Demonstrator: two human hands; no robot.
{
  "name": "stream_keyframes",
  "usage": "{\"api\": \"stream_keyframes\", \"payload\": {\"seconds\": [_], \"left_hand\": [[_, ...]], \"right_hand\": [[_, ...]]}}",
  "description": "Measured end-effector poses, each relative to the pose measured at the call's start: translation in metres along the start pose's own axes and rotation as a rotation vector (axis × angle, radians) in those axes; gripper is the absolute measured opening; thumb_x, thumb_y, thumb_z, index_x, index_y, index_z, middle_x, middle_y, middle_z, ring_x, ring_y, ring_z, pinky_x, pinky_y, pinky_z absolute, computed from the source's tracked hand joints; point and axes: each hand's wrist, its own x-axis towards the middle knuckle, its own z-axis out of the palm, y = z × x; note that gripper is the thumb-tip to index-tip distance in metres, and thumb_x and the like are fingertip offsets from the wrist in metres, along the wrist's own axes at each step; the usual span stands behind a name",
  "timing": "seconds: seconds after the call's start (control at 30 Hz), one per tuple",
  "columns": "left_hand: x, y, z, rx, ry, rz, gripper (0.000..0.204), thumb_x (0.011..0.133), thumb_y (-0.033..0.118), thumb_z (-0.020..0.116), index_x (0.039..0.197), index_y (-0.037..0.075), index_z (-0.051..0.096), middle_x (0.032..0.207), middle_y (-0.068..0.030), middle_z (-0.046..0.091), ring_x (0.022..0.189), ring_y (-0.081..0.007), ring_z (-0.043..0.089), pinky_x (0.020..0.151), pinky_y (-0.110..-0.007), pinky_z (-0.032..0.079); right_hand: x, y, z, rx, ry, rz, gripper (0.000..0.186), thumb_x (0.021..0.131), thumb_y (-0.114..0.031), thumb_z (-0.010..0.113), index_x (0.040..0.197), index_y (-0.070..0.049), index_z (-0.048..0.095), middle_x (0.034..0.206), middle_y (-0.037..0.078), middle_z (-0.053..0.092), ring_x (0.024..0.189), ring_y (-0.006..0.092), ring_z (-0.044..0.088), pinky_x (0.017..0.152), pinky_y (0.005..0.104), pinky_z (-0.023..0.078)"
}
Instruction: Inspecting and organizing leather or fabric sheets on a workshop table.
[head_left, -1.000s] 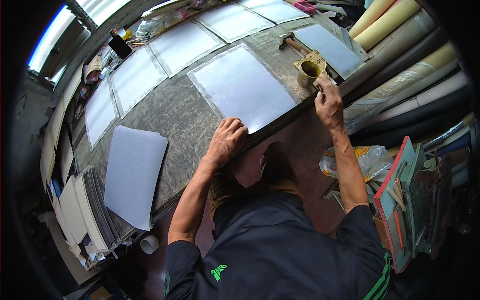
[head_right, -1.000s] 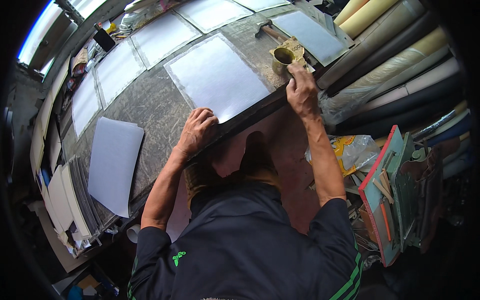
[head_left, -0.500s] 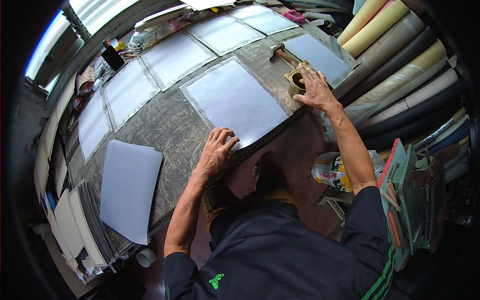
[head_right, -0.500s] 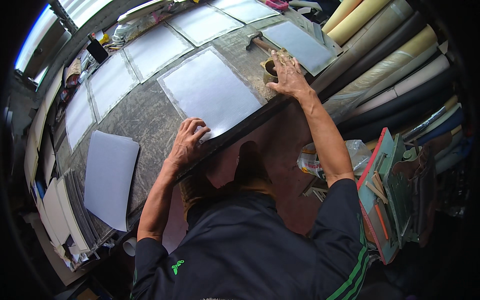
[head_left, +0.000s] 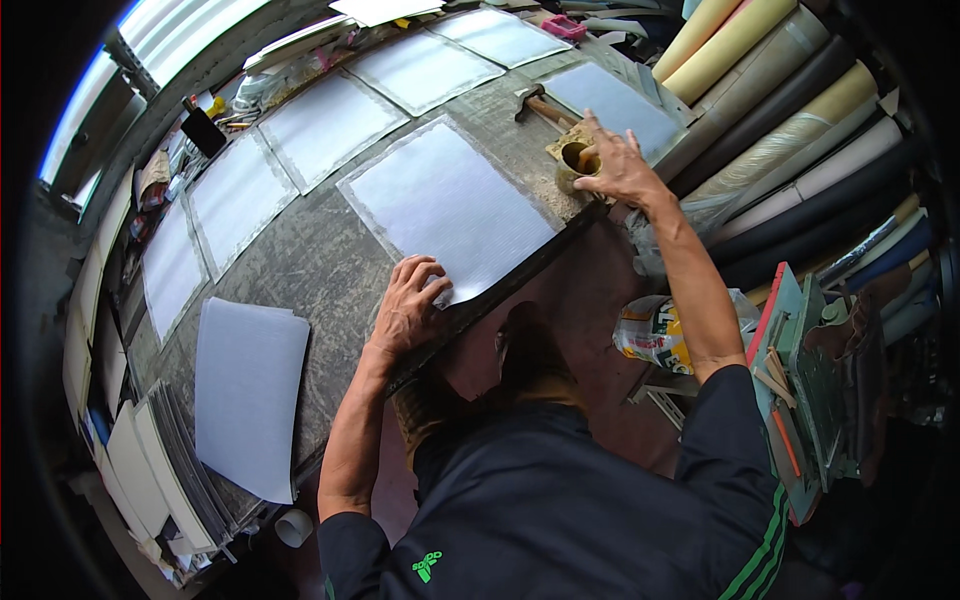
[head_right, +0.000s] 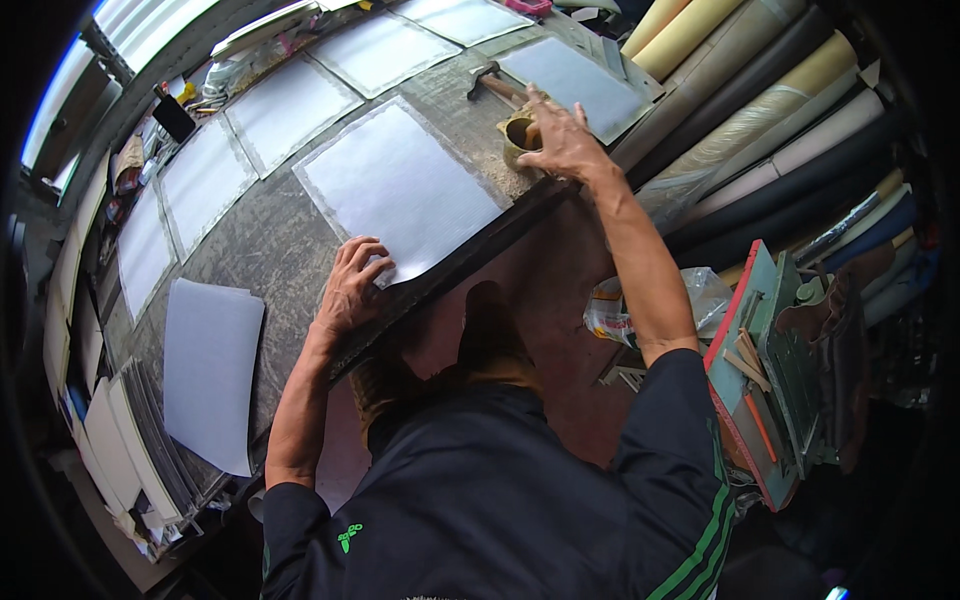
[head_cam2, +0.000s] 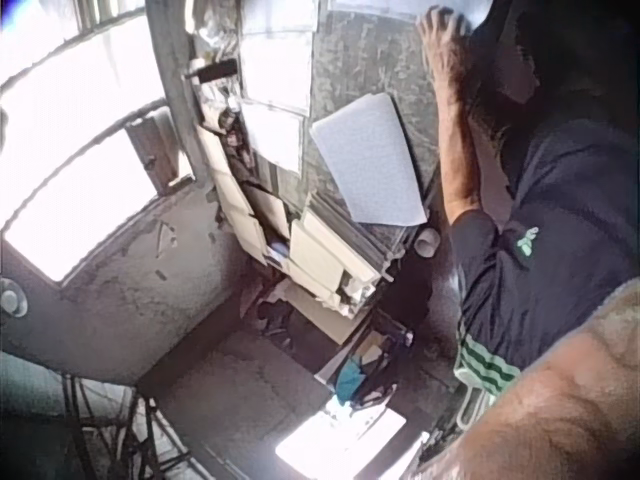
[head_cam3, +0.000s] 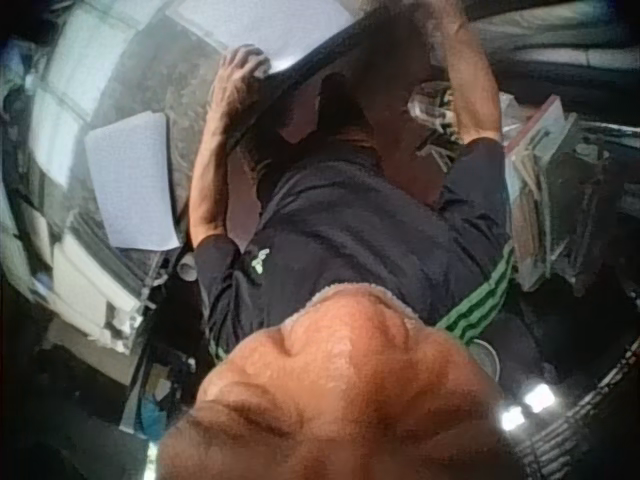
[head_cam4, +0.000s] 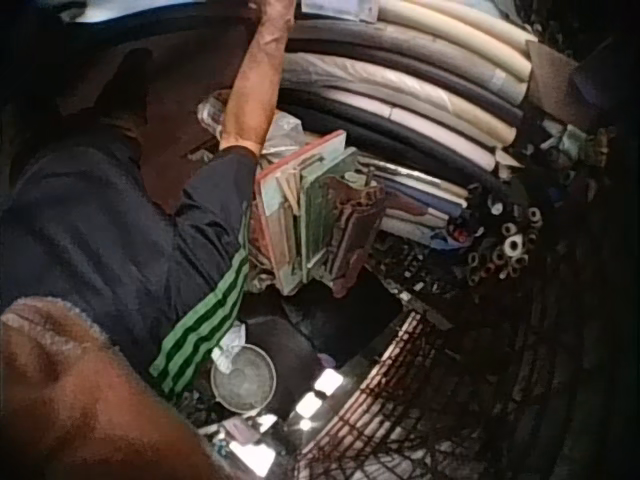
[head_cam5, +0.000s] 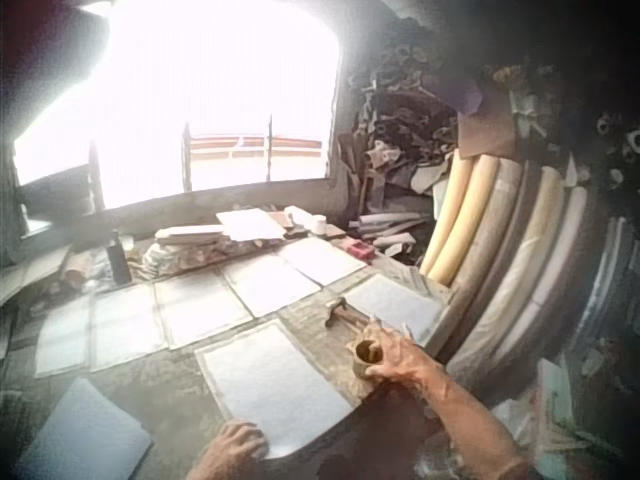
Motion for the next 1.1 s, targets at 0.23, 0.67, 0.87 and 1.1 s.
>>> {"api": "stream_keyframes", "payload": {"seconds": [0.23,0.67,0.87,1.1], "left_hand": [[0.005,0.005,-0.001,0.02,0.0,0.021,0.031,0.069,0.013,0.072,0.097,0.008,0.062,0.11,-0.0088,0.057,0.12,-0.0301,0.049,0.104,-0.045,0.038],[0.006,0.006,0.003,0.012,-0.003,0.068,0.022,0.077,0.007,0.068,0.098,0.007,0.061,0.108,-0.0094,0.059,0.119,-0.0319,0.049,0.104,-0.046,0.038],[0.005,0.006,0.004,0.035,0.006,0.082,0.024,0.077,0.007,0.068,0.099,0.007,0.06,0.108,-0.0092,0.059,0.119,-0.0318,0.05,0.104,-0.047,0.039],[0.002,0.007,0.0,0.021,0.008,0.042,0.023,0.073,0.005,0.068,0.096,0.007,0.062,0.11,-0.0093,0.059,0.122,-0.0312,0.049,0.105,-0.046,0.038]], "right_hand": [[-0.047,-0.015,0.003,-0.017,0.153,-0.033,0.078,0.077,-0.017,0.077,0.145,-0.006,0.04,0.111,0.02,0.065,0.114,0.0362,0.057,0.101,0.0431,0.042],[-0.117,-0.066,0.048,1.381,-0.047,0.193,0.035,0.093,-0.005,0.06,0.126,-0.003,0.049,0.117,0.009,0.062,0.101,0.0139,0.063,0.078,0.024,0.052],[-0.104,-0.063,0.135,1.49,0.371,0.4,0.033,0.091,-0.001,0.06,0.121,-0.003,0.048,0.121,0.01,0.057,0.104,0.0118,0.057,0.082,0.0253,0.049],[-0.109,-0.096,0.139,1.19,0.349,0.405,0.035,0.087,0.001,0.056,0.121,0.002,0.048,0.129,0.018,0.057,0.113,0.0201,0.058,0.088,0.0309,0.047]]}}
